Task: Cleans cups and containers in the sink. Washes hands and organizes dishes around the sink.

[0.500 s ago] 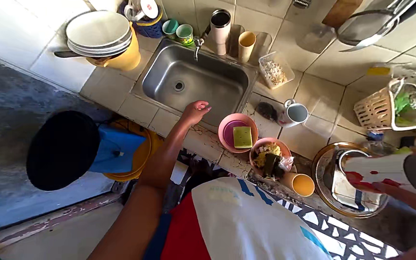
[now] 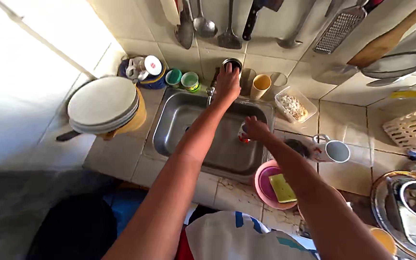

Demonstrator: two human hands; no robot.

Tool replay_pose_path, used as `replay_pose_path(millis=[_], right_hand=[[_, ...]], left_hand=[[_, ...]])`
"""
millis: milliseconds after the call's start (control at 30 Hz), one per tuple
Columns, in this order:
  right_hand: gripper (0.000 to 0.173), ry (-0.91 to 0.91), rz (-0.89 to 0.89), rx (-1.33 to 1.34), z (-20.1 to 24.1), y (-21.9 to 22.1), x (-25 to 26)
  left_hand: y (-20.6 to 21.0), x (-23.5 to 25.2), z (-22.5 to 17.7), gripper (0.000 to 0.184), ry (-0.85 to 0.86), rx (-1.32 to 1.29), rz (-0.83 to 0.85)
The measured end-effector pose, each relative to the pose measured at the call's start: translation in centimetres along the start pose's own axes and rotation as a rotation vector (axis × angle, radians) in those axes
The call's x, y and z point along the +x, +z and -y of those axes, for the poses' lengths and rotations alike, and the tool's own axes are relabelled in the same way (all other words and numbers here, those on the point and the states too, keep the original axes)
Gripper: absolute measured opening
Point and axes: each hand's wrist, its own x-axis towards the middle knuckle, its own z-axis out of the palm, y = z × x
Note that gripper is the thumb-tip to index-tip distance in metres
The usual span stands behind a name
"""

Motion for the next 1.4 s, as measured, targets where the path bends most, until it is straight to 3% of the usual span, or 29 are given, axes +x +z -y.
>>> replay_pose_path(millis=[133, 267, 333, 433, 500, 567, 633, 733, 833, 933, 1067, 1200, 1400], right_hand=[[0.086, 0.185, -0.075, -0.003, -1.1, 5.2, 5.3], [0.08, 0.258, -0.071, -0.034, -0.4, 4.9, 4.6], [0.089, 0.216, -0.094, -0.042, 0.1, 2.9, 4.0], [0.057, 0.156, -0.379, 0.014, 1.4, -3.2, 1.3], [0.053, 0.146, -0.628, 0.077, 1.3, -7.8, 0.5], [0.059, 0.129, -0.683, 0.102, 0.4, -11.6, 1.2], [0.064, 0.069, -0.598, 0.068, -1.0, -13.6, 3.5], [0.061, 0.014, -0.352, -0.05, -2.1, -15.5, 7.7], [0.056, 0.07, -0.213, -0.144, -0.7, -16.8, 9.7], [0.07, 0.208, -0.158, -0.205, 1.1, -16.6, 10.7], [0.072, 0.265, -0.173, -0.169, 1.0, -14.9, 11.1], [0.073, 0.32, -0.289, -0.08, 1.0, -13.9, 10.0], [0.061, 0.083, -0.124, -0.191, 0.2, -13.9, 9.7]], left_hand=[[1.8, 2.6, 2.6, 0.04, 0.141, 0.141, 0.086], [2.6, 3.9, 4.5, 0.024, 0.233, 0.137, 0.103], [2.7, 4.6, 4.8, 0.022, 0.257, 0.117, 0.11], [2.3, 4.5, 5.1, 0.022, 0.279, 0.092, 0.112], [1.5, 3.8, 4.9, 0.022, 0.282, 0.028, 0.035], [0.1, 2.2, 4.7, 0.019, 0.31, -0.075, -0.097], [-1.9, -0.5, 4.8, 0.016, 0.349, -0.163, -0.183], [-4.2, -5.7, 5.5, 0.011, 0.422, -0.212, -0.172], [-1.5, -10.5, 7.1, 0.009, 0.485, -0.253, -0.109], [3.5, -13.3, 8.3, 0.009, 0.455, -0.245, 0.074], [10.1, -12.3, 9.5, 0.017, 0.323, -0.228, 0.28], [14.6, -10.0, 9.8, 0.017, 0.352, -0.204, 0.216], [16.2, -6.1, 7.4, 0.019, 0.522, -0.233, 0.229]])
